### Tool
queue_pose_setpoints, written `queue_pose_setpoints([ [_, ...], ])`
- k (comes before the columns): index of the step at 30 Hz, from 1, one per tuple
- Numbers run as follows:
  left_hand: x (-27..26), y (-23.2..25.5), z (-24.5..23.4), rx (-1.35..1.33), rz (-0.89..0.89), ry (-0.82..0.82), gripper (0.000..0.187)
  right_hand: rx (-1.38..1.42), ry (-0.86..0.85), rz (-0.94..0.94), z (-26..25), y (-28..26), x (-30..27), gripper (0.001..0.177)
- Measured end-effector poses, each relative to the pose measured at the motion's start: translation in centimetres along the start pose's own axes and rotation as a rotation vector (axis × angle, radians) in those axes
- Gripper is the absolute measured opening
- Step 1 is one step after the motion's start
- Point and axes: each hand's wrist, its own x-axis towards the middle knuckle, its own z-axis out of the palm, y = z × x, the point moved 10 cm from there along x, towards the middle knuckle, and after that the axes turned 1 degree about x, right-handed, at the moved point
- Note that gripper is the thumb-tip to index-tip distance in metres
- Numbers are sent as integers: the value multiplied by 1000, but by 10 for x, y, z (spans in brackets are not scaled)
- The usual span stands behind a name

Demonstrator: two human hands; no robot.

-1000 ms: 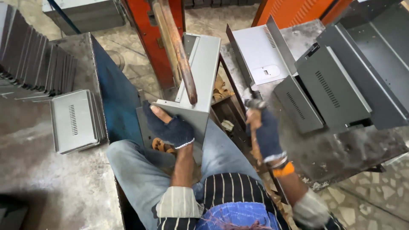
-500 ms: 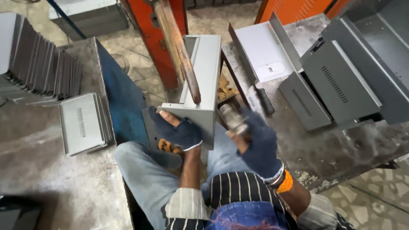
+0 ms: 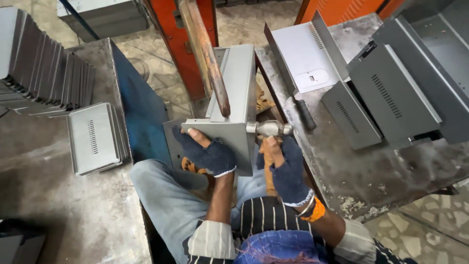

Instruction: The recorder is assembling and spot welding metal enclosure parts in a workshop.

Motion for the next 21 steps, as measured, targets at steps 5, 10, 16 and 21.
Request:
queue_pose_setpoints([
  [5, 4, -3, -1, -87, -102, -35, 59, -165, -83, -42, 11, -41, 14, 30],
  [10, 2, 5, -5, 45, 92, -19, 55, -518, -348, -169, 14, -59, 65, 34],
  [16, 3, 32, -7, -83, 171, -90, 54, -873, -365, 249, -79, 119, 169, 54],
  [21, 7, 21, -1, -58, 39, -99, 51, -853, -26, 238, -171, 225, 241, 51],
])
